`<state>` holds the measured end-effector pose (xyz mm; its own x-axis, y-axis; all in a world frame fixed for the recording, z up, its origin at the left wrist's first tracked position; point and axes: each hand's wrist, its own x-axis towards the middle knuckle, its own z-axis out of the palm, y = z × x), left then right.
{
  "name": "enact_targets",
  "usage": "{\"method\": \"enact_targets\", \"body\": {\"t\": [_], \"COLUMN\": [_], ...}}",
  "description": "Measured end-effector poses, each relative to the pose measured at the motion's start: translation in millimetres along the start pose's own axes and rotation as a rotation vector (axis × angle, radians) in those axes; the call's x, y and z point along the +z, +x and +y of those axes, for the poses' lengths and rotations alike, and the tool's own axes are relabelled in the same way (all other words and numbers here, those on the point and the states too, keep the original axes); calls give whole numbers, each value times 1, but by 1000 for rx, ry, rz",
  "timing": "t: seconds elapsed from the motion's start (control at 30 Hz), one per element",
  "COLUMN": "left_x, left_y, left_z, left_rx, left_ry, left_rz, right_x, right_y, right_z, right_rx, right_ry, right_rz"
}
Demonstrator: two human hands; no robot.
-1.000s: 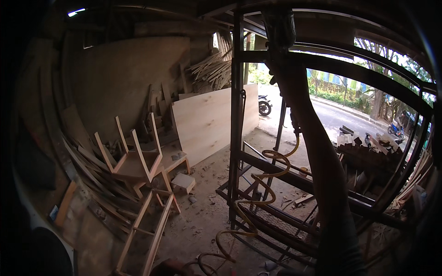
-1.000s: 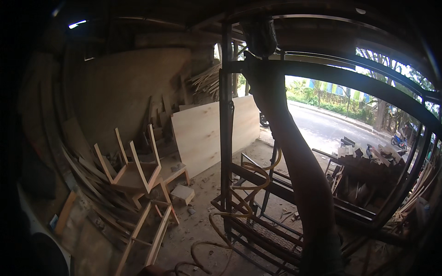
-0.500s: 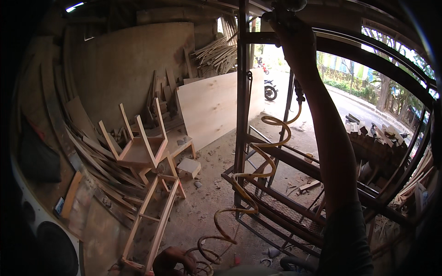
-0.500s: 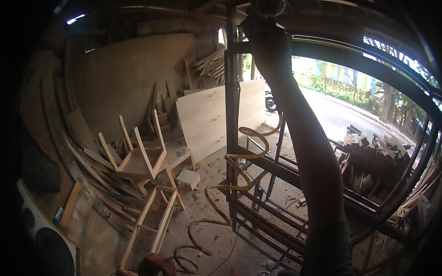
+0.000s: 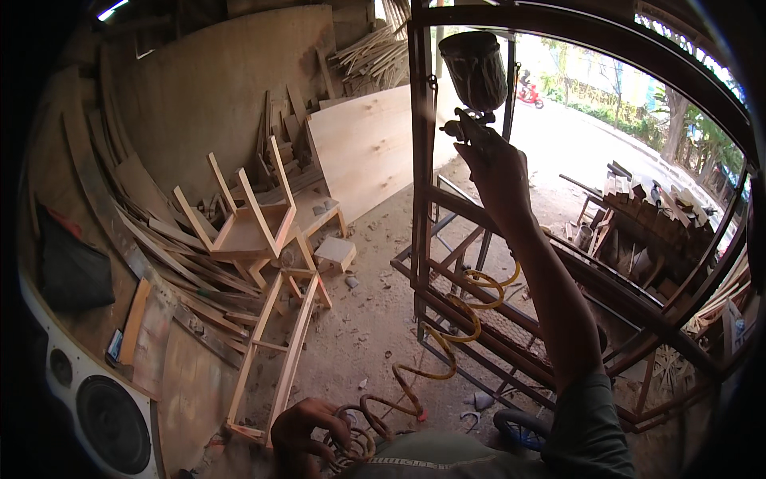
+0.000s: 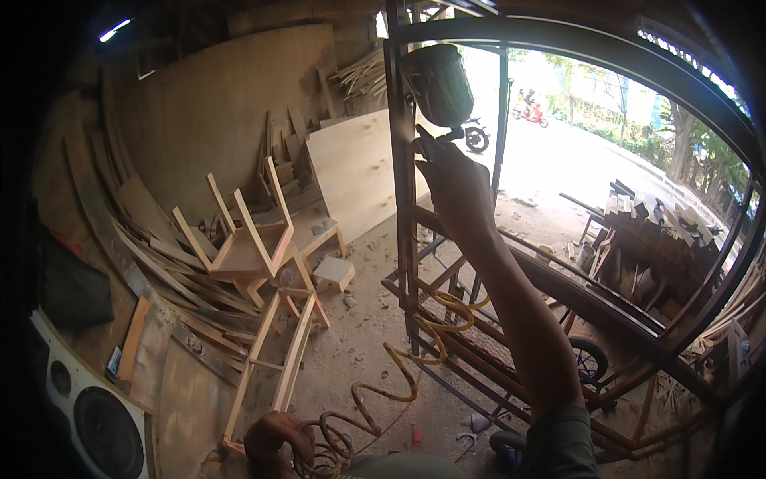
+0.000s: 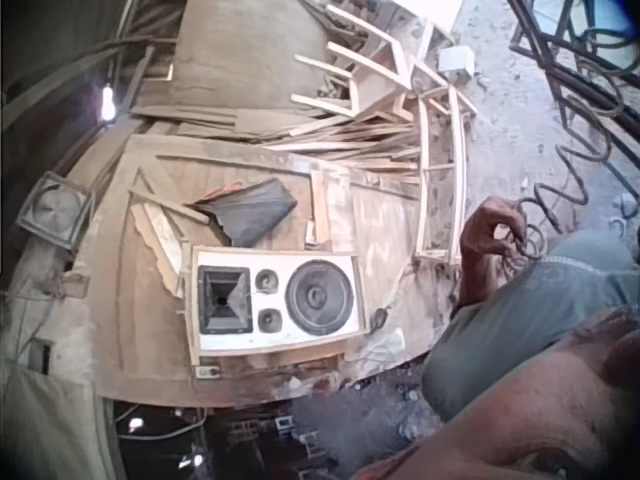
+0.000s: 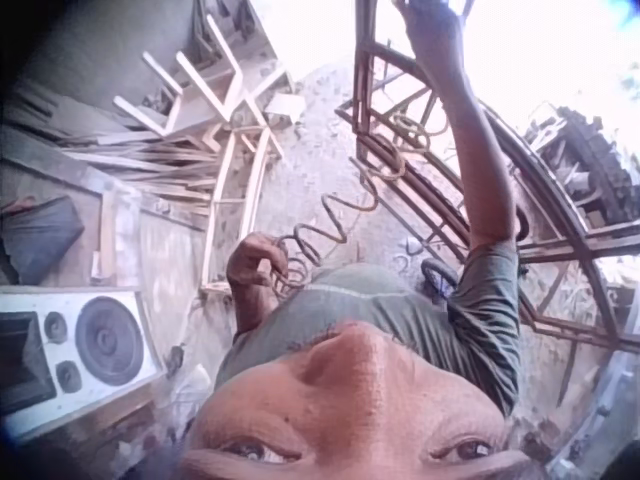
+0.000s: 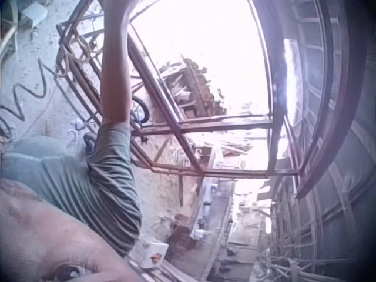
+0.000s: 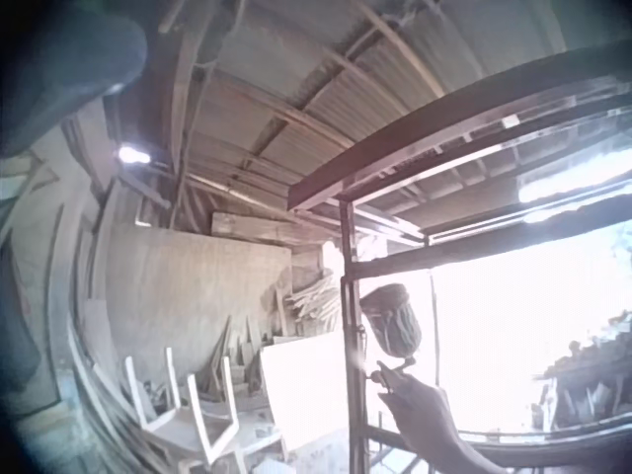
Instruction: The person spray paints the wooden frame of a cart or furniture piece using a handheld spray gun. They apply paint to various joints and beams by moving the gun along the length of the wooden members.
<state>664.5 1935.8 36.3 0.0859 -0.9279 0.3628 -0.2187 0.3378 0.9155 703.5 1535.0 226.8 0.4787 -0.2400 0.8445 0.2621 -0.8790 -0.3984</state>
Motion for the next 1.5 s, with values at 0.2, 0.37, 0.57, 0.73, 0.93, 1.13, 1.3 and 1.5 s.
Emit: {"method": "enact_targets", "body": {"t": [0.2,0.37,0.57,0.73,0.93,1.13,1.3,1.5], "left_x": [2,30,21,16,24,46,75,81], "left_y": [-8,-23,-23,-18,8,29,55,57], "left_z": [-16,-8,-19,-25,-39,-89,-123,-152], "left_rx": [43,-3,-123,-368,-529,-761,-941,-1016], "left_ry": [-64,-53,-51,-123,42,89,450,722], "left_rz": [0,287,249,218,206,132,-227,-493], "right_x": [5,20,37,41,13,-16,-31,-51], "right_y": [-73,-134,-214,-297,-378,-424,-456,-479], "right_z": [25,37,57,68,55,37,33,21], "right_rx": [239,346,471,537,695,839,749,789], "right_ry": [59,132,53,86,148,144,137,97], "right_rz": [-84,-72,-154,-242,-389,-456,-312,-167]}}
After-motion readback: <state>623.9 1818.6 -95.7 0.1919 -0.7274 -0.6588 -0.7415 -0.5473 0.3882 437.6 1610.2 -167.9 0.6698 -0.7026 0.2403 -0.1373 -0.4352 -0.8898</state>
